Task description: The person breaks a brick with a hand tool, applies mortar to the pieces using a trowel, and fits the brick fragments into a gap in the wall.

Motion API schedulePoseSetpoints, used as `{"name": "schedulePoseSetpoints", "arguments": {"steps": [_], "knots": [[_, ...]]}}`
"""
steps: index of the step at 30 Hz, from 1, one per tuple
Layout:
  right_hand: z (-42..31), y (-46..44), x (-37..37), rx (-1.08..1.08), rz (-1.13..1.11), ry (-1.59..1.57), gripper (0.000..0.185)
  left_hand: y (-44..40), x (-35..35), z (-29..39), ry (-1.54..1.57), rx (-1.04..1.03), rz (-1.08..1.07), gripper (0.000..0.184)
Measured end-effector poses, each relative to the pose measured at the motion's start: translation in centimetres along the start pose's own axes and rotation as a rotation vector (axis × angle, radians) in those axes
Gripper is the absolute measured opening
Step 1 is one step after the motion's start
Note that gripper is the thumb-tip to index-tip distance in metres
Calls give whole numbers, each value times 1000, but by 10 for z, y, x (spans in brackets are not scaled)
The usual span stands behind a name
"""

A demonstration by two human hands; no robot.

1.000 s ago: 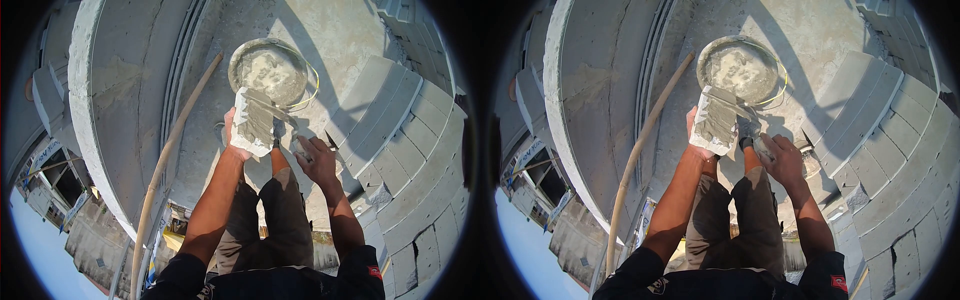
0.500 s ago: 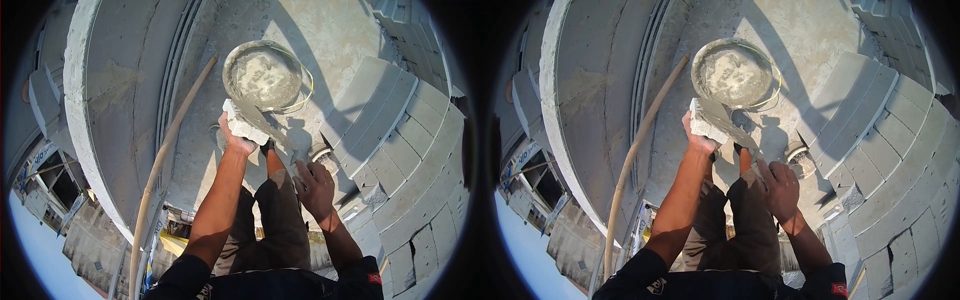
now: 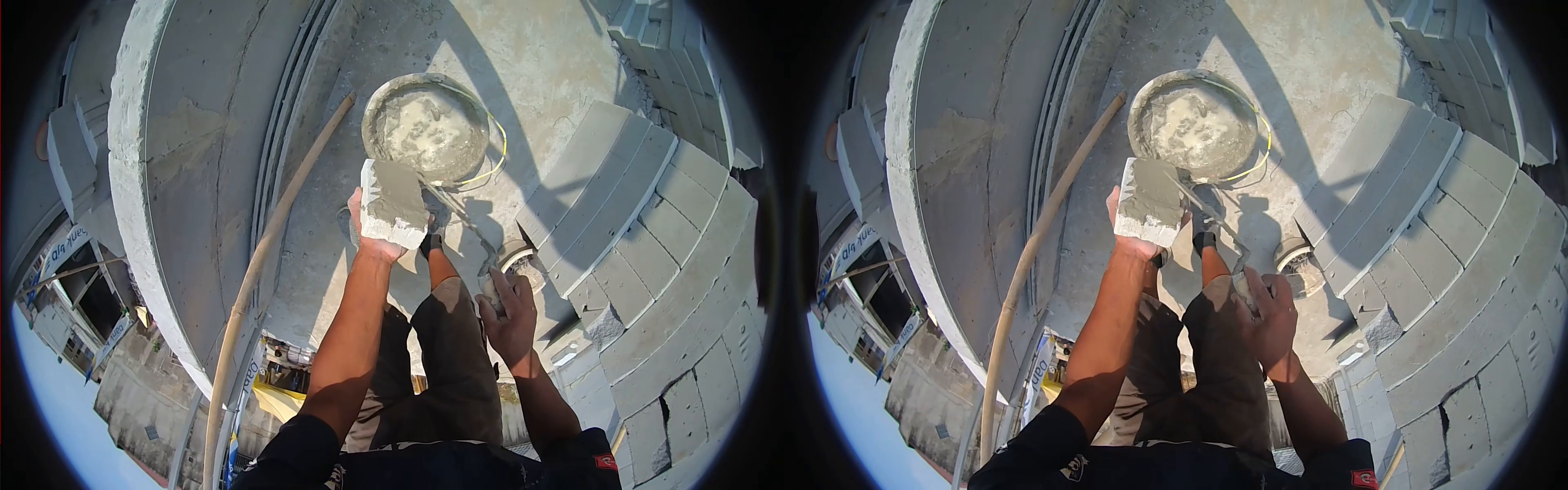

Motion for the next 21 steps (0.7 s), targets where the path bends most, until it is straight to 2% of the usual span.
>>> {"name": "schedulePoseSetpoints", "arguments": {"steps": [1, 2, 6, 8, 11, 12, 14, 16, 19, 20, 21], "knots": [[12, -13, -11, -39, -6, -2, 51, 9, 5, 1, 30, 24, 106, 75], [17, -29, -22, -66, -36, 88, 51, 17, 4, 3, 35, 16, 102, 75], [38, -93, -85, -39, -70, 334, 58, 55, -1, 12, 101, 48, 67, 72], [44, -109, -127, -32, -177, 526, 66, 82, -4, 14, 116, 89, -55, 77], [28, -113, -165, 56, -322, 650, 69, 120, 9, 17, 225, 24, -60, 78], [27, -113, -176, 94, -327, 657, 69, 132, 13, 19, 255, 3, -74, 78], [37, -112, -189, -13, -364, 567, 69, 162, 27, 21, 330, -37, -85, 78], [38, -107, -188, 54, -385, 553, 70, 191, 64, 11, 430, -117, 13, 77], [48, -104, -183, 144, -370, 528, 65, 247, 68, 6, 449, -153, -15, 67], [65, -111, -189, 169, -443, 543, 65, 261, 84, -3, 475, -165, -21, 66], [43, -102, -168, 165, -362, 512, 63, 277, 102, -9, 478, -193, -15, 66]]}}
Point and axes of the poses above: each hand's wrist, its own y-axis away from the middle knuckle, its own x-axis out of the back of the hand, z = x × y, the point moved 8 cm from there along -y, towards the middle knuckle, and after that the axes turned 8 degrees about -x, right-handed, at the moved point
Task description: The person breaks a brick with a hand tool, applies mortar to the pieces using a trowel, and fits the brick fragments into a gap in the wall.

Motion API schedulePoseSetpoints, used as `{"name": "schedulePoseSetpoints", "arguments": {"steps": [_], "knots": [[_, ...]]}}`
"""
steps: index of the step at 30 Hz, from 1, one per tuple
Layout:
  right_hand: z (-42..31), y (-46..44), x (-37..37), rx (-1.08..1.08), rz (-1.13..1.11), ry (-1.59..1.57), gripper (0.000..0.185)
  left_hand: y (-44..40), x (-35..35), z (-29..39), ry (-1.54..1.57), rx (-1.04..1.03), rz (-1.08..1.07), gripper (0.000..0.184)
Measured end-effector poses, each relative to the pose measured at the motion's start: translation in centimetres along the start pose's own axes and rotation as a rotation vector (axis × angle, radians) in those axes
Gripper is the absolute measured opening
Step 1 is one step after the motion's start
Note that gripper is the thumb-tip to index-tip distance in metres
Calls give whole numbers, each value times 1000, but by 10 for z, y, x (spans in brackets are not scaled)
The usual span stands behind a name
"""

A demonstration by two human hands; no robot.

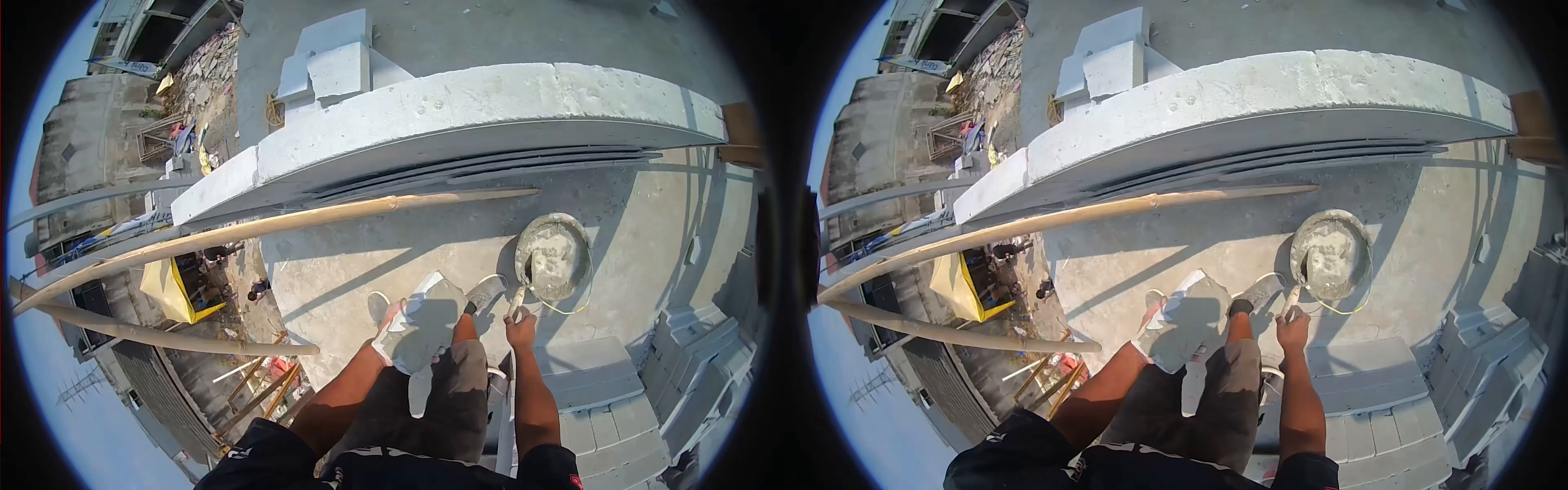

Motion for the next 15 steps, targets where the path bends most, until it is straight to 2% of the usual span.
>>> {"name": "schedulePoseSetpoints", "arguments": {"steps": [3, 5, 6, 8, 9, 11, 13, 14, 15], "knots": [[15, 2, 12, 96, 65, 156, 58, 49, 38, 1, 305, -181, -506, 67], [11, 12, 26, 123, 52, 200, 59, 89, 85, -4, 234, -74, -337, 70], [9, 18, 32, 144, 59, 219, 59, 111, 100, -2, 258, -126, -379, 70], [-7, 33, 38, 207, 90, 274, 58, 151, 128, -10, 398, 8, -442, 70], [-20, 44, 39, 246, 116, 307, 57, 168, 146, 0, 411, -40, -484, 70], [-42, 60, 25, 272, 92, 259, 55, 193, 201, 0, 367, -91, -312, 67], [-106, 120, 0, 301, 3, 328, 50, 246, 213, 32, 395, -208, -297, 62], [-130, 138, -24, 383, 17, 422, 48, 254, 243, 44, 235, -268, -192, 67], [-162, 169, -51, 587, 27, 307, 47, 259, 274, 57, 76, -327, -81, 72]]}}
Point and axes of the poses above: each hand's wrist, its own y-axis away from the middle knuckle, its own x-axis out of the back of the hand, z = x × y, the point moved 8 cm from there along -y, towards the middle knuckle, and after that the axes turned 8 degrees about -x, right-handed, at the moved point
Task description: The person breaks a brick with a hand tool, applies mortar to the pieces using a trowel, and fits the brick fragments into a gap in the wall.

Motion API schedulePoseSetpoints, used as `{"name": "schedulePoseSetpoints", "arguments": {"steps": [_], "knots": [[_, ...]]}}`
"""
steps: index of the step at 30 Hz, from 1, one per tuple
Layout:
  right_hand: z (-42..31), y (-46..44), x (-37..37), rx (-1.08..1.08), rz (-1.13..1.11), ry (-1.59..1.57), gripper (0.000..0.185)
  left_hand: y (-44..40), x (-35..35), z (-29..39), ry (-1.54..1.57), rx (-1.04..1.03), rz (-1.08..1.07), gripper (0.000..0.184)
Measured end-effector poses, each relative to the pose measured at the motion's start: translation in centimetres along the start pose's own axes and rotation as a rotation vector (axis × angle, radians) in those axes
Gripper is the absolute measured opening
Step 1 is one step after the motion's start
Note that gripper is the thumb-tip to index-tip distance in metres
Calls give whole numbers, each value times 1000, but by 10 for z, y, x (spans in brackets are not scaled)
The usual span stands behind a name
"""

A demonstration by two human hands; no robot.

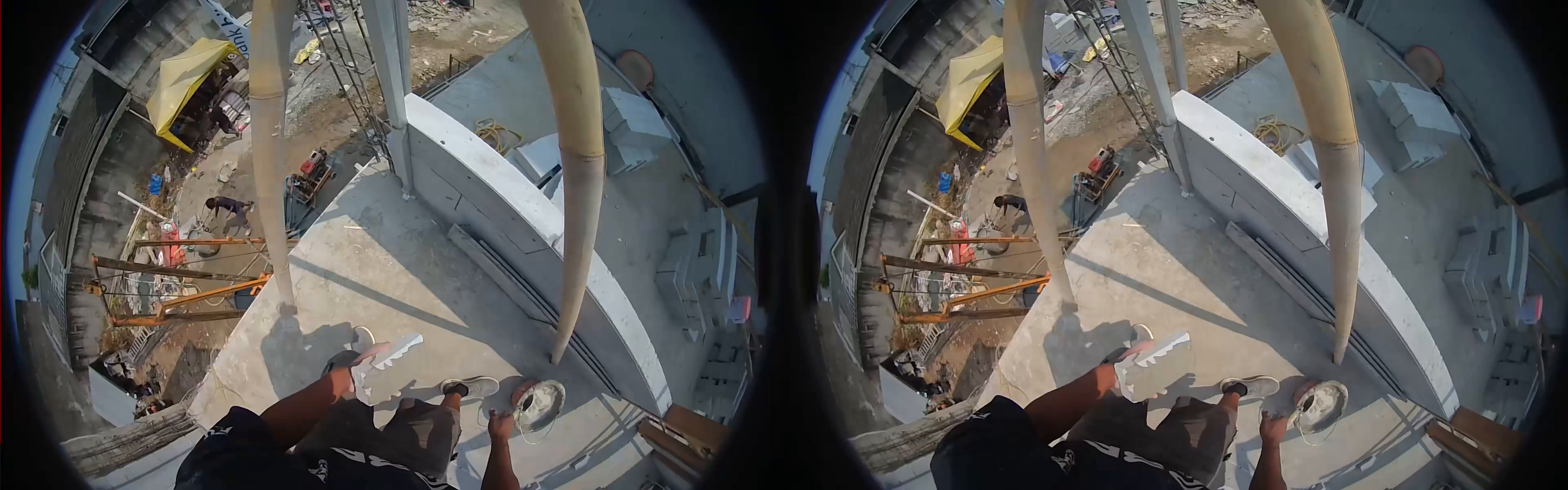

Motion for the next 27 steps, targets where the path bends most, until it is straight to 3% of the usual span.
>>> {"name": "schedulePoseSetpoints", "arguments": {"steps": [1, 2, 4, 5, 8, 10, 11, 13, 14, 16, 17, 21, 22, 24, 26, 27], "knots": [[-35, 2, -22, 23, -34, 47, 48, 0, 17, 15, 88, -50, -63, 70], [-128, 24, -21, 108, -97, 58, 50, 2, 26, 24, 117, -76, -80, 70], [-258, 61, -40, 433, -140, 177, 56, 11, 47, 52, 185, -225, -35, 70], [-314, 81, -46, 400, -265, 62, 57, 17, 58, 61, 223, -277, -25, 71], [-415, 116, -57, 626, -356, 47, 58, 55, 64, 82, 446, -356, -158, 74], [-440, 116, -45, 622, -369, 70, 58, 98, 58, 92, 553, -359, -268, 76], [-452, 111, -41, 614, -380, 71, 57, 128, 57, 102, 438, -451, -174, 76], [-458, 92, -30, 580, -341, 110, 57, 163, 74, 111, 386, -494, -182, 75], [-456, 78, -22, 533, -304, 140, 56, 177, 83, 110, 447, -444, -287, 75], [-449, 44, -12, 480, -272, 231, 54, 217, 103, 129, 445, -485, -66, 61], [-450, 26, -9, 520, -249, 262, 53, 248, 94, 147, 538, -544, -88, 62], [-497, -31, -14, 559, -182, 321, 50, 291, 149, 201, 434, -709, 280, 65], [-506, -44, -13, 564, -162, 358, 50, 296, 150, 224, 424, -723, 267, 67], [-557, -68, -13, 614, -163, 301, 50, 302, 136, 278, 415, -733, 223, 69], [-615, -81, -9, 573, -118, 390, 51, 287, 153, 330, 288, -837, 429, 72], [-609, -116, -15, 639, -210, 33, 50, 270, 164, 347, 242, -783, 439, 76]]}}
Point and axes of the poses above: each hand's wrist, its own y-axis away from the middle knuckle, its own x-axis out of the back of the hand, z = x × y, the point moved 8 cm from there along -y, towards the middle knuckle, and after that the axes turned 8 degrees about -x, right-handed, at the moved point
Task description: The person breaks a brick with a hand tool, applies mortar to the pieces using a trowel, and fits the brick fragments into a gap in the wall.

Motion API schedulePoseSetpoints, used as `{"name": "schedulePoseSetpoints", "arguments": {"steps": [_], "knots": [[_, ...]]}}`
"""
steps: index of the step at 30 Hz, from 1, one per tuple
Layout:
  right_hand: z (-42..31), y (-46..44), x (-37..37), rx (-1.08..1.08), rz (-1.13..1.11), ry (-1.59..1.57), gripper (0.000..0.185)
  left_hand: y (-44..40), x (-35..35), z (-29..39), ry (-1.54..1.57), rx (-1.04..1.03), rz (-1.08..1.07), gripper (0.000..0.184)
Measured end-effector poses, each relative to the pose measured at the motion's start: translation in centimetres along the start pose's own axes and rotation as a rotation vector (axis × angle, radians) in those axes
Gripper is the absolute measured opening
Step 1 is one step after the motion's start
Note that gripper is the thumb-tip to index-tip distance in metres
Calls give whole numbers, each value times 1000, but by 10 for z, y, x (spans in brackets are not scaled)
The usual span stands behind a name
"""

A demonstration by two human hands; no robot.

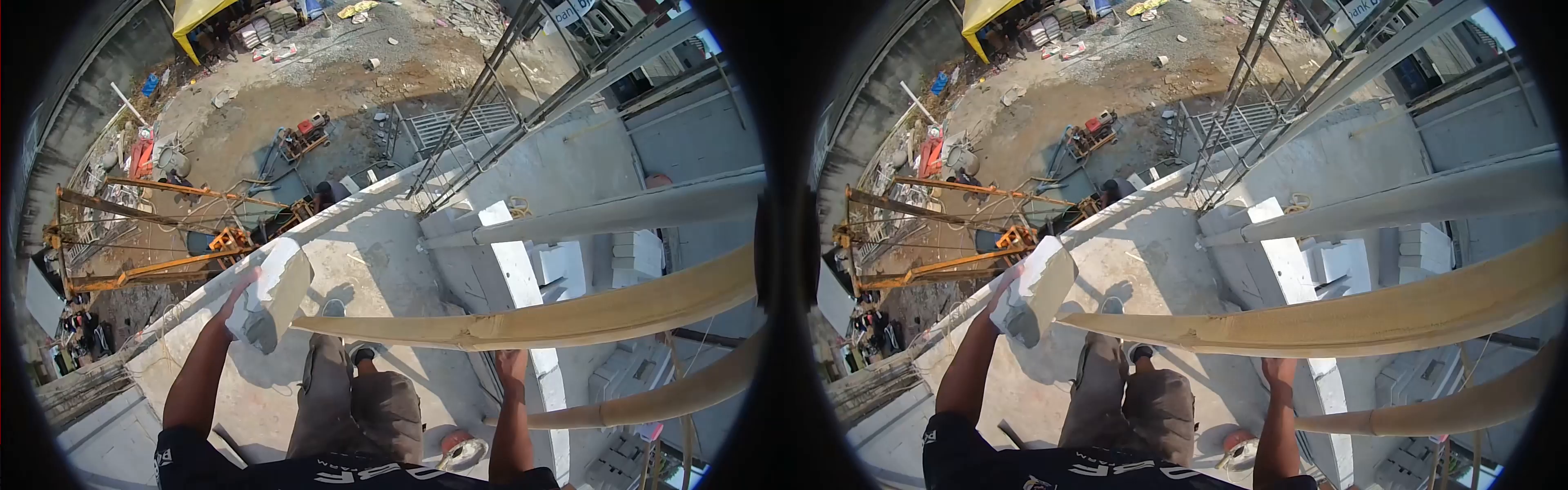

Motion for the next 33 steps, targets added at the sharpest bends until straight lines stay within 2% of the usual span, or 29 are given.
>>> {"name": "schedulePoseSetpoints", "arguments": {"steps": [1, 2, 3, 5, 7, 9, 12, 15, 17, 18, 23, 26, 28, 31, 32, 33], "knots": [[-3, -21, 5, 33, 41, -8, 50, -31, -1, -3, -58, 43, -10, 80], [-6, -42, 9, 66, 82, -15, 50, -67, -2, -11, -154, 131, -5, 77], [-43, -64, 15, 33, 132, 329, 51, -97, -7, -18, -250, 225, -4, 73], [-51, -93, 18, 65, 156, 337, 51, -142, -58, -16, -262, 252, -48, 73], [-55, -111, 17, 36, 168, 347, 51, -191, -114, -24, -376, 214, -335, 71], [-57, -128, 17, 40, 199, 329, 51, -244, -169, -38, -519, 74, -464, 76], [-52, -129, 2, 17, 183, 356, 49, -281, -222, -62, -669, 342, -523, 83], [-56, -116, -11, -114, 147, 343, 52, -315, -266, -72, -786, 325, -600, 77], [-51, -107, -17, -62, 229, 354, 49, -318, -291, -69, -774, 297, -713, 81], [-55, -103, -21, -38, 228, 388, 49, -331, -295, -75, -798, 249, -709, 76], [-67, -93, -29, 12, 243, 417, 46, -360, -312, -102, -817, 325, -692, 73], [-61, -99, -24, -60, 197, 371, 45, -370, -327, -105, -766, 291, -670, 72], [-39, -106, -14, -244, 153, 205, 45, -376, -333, -109, -736, 276, -655, 72], [13, -135, 7, -262, 134, 52, 47, -381, -338, -108, -672, 292, -564, 74], [-23, -144, 11, -110, 152, 77, 48, -388, -340, -111, -690, 275, -564, 77], [-50, -159, 15, -117, 149, -4, 49, -396, -341, -115, -707, 258, -561, 80]]}}
Point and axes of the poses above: each hand's wrist, its own y-axis away from the middle knuckle, its own x-axis out of the back of the hand, z = x × y, the point moved 8 cm from there along -y, towards the middle knuckle, and after that the axes turned 8 degrees about -x, right-handed, at the moved point
